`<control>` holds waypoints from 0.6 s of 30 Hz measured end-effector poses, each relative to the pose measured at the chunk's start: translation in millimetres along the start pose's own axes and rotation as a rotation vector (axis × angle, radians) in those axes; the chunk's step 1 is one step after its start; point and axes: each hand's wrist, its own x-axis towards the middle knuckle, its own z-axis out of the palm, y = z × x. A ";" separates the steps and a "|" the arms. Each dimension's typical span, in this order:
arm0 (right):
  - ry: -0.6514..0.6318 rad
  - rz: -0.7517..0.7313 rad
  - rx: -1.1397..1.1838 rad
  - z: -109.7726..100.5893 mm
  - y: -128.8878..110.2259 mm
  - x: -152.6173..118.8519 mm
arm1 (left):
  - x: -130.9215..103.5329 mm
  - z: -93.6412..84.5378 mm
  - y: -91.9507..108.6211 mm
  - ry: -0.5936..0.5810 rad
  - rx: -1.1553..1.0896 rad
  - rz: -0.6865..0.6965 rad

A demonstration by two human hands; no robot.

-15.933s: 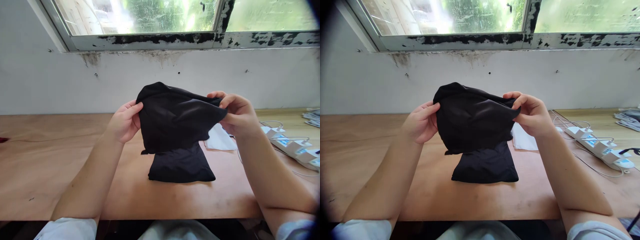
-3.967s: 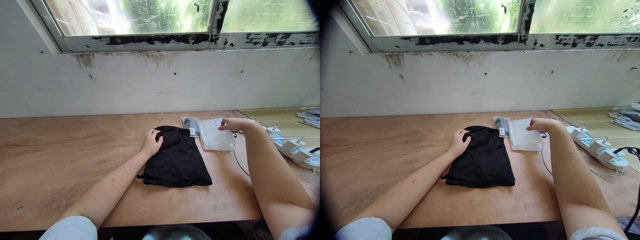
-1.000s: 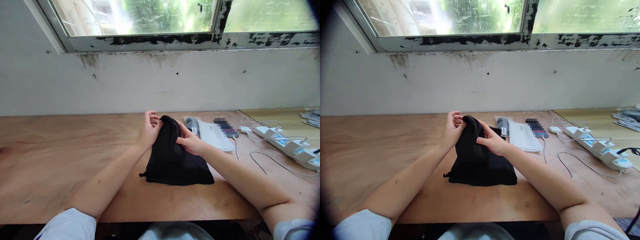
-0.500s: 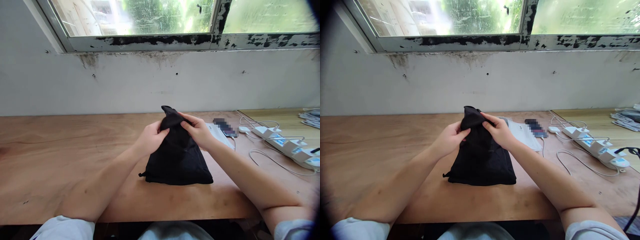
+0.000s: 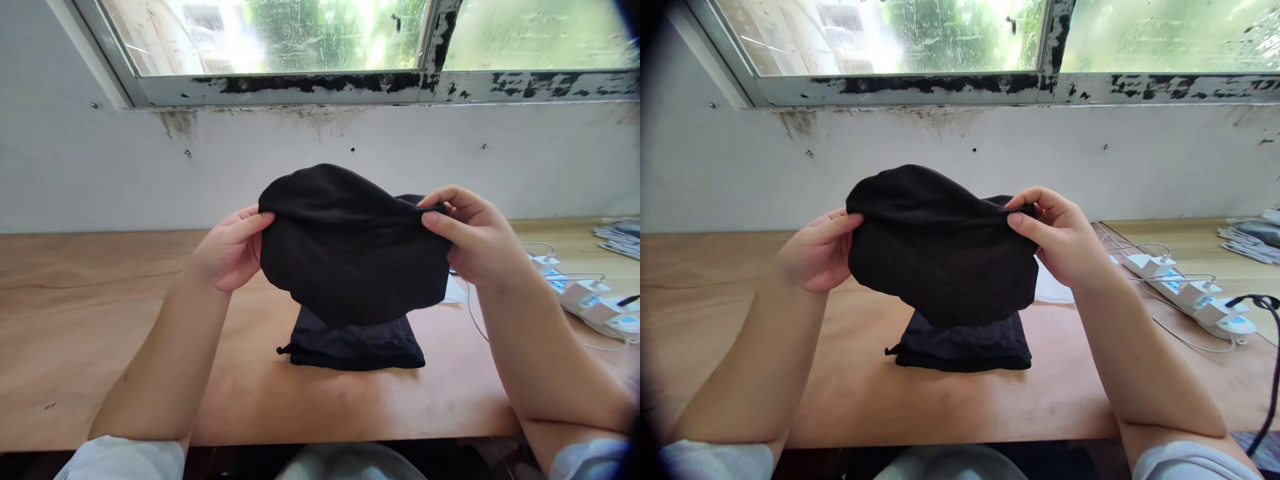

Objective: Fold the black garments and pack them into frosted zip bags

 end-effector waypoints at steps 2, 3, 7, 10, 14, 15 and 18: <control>-0.020 0.009 0.000 1.2 -11.9 -6.9 | -2.5 2.2 2.9 0.033 -0.011 0.011; -0.018 0.013 0.000 1.8 -15.1 -8.6 | -1.9 3.2 2.5 0.049 -0.006 0.014; -0.045 0.078 -0.038 -2.8 0.6 2.8 | 17.4 -1.2 -17.8 0.085 0.096 0.024; -0.139 0.165 -0.175 -14.5 45.8 24.8 | 43.1 -13.0 -57.0 0.109 0.285 -0.017; -0.219 0.303 -0.849 -27.9 121.6 47.5 | 63.9 -22.4 -119.4 0.272 0.999 -0.045; -0.205 0.313 -1.054 -29.9 137.2 49.9 | 64.3 -21.8 -131.5 0.266 1.175 0.005; -0.384 0.288 -1.395 -33.5 169.3 49.9 | 57.0 -14.5 -155.3 -0.045 1.431 0.217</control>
